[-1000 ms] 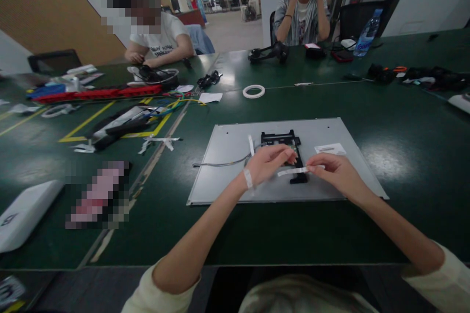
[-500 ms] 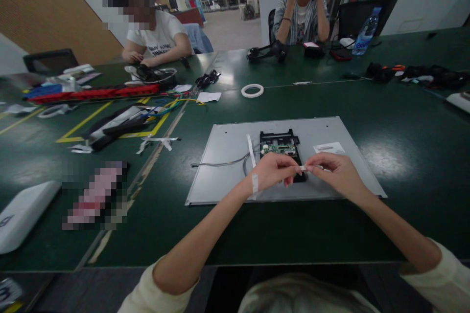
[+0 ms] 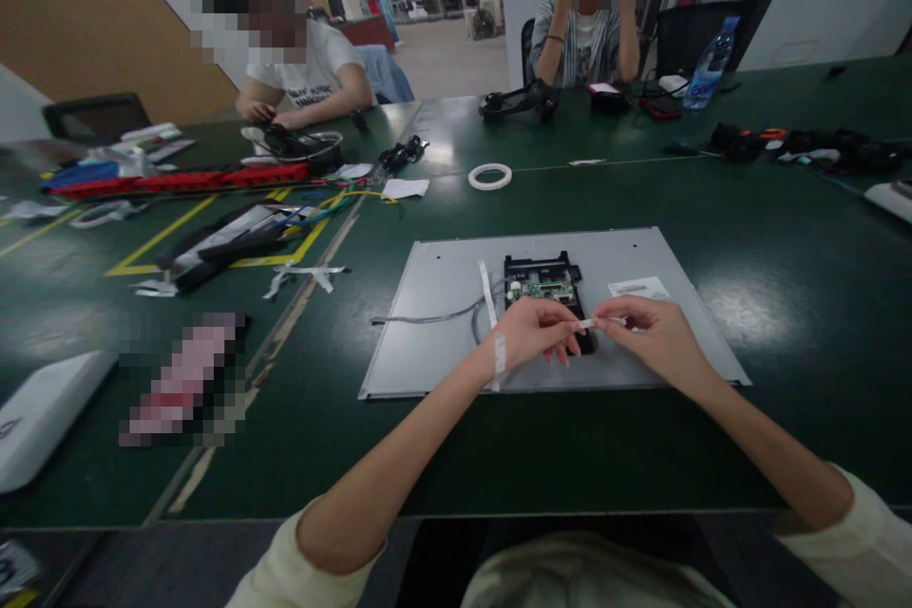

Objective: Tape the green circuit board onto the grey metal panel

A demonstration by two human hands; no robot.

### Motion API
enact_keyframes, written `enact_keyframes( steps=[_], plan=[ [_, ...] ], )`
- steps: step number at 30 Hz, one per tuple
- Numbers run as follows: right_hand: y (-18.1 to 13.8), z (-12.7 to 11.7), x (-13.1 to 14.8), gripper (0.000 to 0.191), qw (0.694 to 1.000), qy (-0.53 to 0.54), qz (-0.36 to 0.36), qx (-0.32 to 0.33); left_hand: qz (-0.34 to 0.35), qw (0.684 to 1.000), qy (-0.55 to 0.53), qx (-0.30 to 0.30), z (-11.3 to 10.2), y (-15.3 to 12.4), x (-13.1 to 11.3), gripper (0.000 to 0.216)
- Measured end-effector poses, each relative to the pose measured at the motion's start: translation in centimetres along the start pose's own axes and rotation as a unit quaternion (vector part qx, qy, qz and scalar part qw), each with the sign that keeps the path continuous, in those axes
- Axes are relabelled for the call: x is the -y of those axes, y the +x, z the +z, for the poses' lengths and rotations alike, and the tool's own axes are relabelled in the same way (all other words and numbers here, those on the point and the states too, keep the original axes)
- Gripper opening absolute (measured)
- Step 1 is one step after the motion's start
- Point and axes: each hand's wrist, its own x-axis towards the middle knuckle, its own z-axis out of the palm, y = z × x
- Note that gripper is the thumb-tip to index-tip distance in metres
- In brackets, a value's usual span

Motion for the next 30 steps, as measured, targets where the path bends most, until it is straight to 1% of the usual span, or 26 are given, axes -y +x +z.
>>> enact_keyframes(
  steps=[3, 5, 9, 12, 17, 22, 26, 30],
  plan=[
    [0.0, 0.1, -0.1, 0.015, 1.000, -0.004, 0.008, -0.002, -0.016, 0.999, -0.017, -0.024, 0.1, 0.2, 0.4, 0.013],
    [0.0, 0.1, -0.1, 0.015, 1.000, -0.008, 0.015, -0.006, -0.015, 0.999, -0.020, -0.035, 0.1, 0.3, 0.5, 0.014],
    [0.0, 0.1, -0.2, 0.018, 0.999, 0.001, 0.032, -0.020, 0.001, 0.999, -0.005, -0.031, 0.3, 0.2, 0.3, 0.015],
    [0.0, 0.1, -0.2, 0.018, 0.999, -0.008, 0.035, -0.031, 0.001, 0.999, 0.004, -0.032, 0.4, 0.1, 0.1, 0.015],
    [0.0, 0.2, -0.3, 0.015, 0.999, -0.025, 0.016, -0.041, 0.007, 0.999, 0.036, -0.020, 0.3, -0.2, -0.1, 0.016],
    [-0.1, 0.3, -0.5, 0.014, 0.997, -0.048, -0.004, -0.064, 0.059, 0.993, 0.104, 0.002, 0.4, -0.7, -0.6, 0.019],
    [-0.1, 0.2, -0.4, 0.013, 0.995, -0.063, -0.016, -0.082, 0.074, 0.991, 0.114, -0.018, 0.3, -0.7, -0.4, 0.019],
    [0.0, 0.1, -0.3, 0.014, 0.995, -0.062, -0.020, -0.077, 0.050, 0.994, 0.085, -0.043, 0.0, -0.2, 0.1, 0.017]
  ],
)
